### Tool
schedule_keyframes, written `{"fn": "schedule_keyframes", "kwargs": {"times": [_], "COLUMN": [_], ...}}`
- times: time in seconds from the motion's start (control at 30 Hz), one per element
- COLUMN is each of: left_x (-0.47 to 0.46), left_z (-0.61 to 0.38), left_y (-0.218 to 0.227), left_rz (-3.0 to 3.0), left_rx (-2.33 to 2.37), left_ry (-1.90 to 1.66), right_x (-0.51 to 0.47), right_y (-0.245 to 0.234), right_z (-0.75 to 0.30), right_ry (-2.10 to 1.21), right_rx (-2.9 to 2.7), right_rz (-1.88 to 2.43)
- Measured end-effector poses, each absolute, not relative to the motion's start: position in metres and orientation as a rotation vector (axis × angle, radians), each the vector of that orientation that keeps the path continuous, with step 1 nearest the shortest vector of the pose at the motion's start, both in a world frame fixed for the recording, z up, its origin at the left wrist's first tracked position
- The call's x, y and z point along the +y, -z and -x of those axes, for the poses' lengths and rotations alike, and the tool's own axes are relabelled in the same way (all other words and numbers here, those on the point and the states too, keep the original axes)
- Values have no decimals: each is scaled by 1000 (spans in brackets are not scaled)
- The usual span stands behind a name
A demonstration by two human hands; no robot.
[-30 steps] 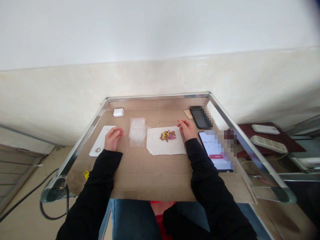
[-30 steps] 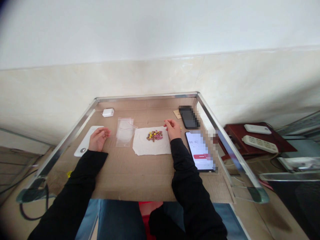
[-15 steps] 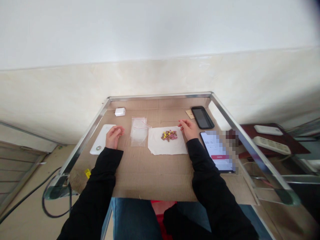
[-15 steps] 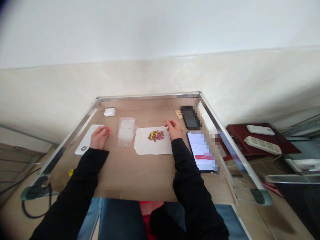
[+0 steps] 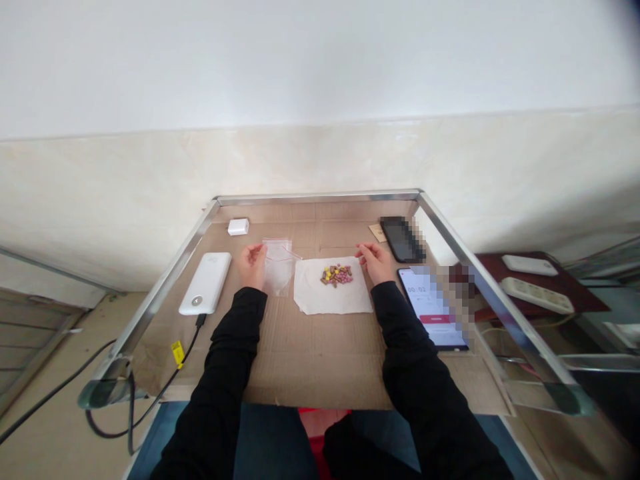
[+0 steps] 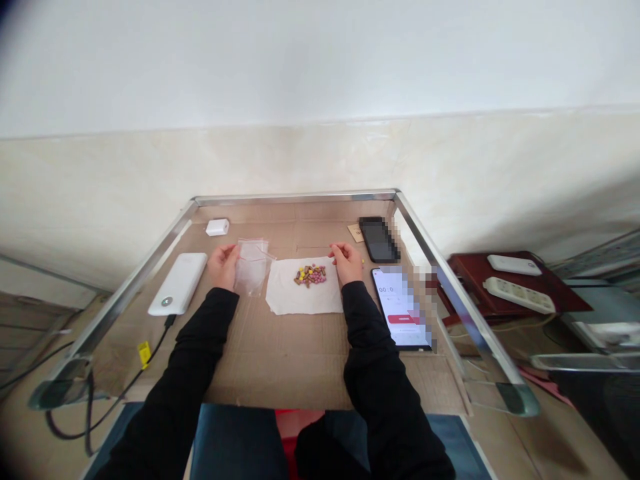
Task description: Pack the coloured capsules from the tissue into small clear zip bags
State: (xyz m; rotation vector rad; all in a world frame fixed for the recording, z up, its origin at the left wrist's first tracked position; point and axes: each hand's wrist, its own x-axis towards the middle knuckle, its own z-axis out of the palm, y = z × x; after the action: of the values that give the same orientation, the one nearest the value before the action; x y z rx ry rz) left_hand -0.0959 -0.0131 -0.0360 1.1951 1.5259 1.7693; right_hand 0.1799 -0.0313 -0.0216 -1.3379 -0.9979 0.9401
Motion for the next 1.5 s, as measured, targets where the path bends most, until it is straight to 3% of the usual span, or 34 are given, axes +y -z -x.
{"fn": "schedule_keyframes", "kwargs": {"times": [0.4,1.5], "left_x": [-23,-32], "left_z": [107,112], "left_y": [25,18], "left_rz": [-1374,-1616], "left_rx": [1638,1676], "left_ry": [-1316,-1109], "right_x": [-29,-29], "right_y": [23,24], "right_z": [-182,-180], "right_ry": [-935,-932], "right_rx": [-993,-1002], "right_rz": [1338,1355]}}
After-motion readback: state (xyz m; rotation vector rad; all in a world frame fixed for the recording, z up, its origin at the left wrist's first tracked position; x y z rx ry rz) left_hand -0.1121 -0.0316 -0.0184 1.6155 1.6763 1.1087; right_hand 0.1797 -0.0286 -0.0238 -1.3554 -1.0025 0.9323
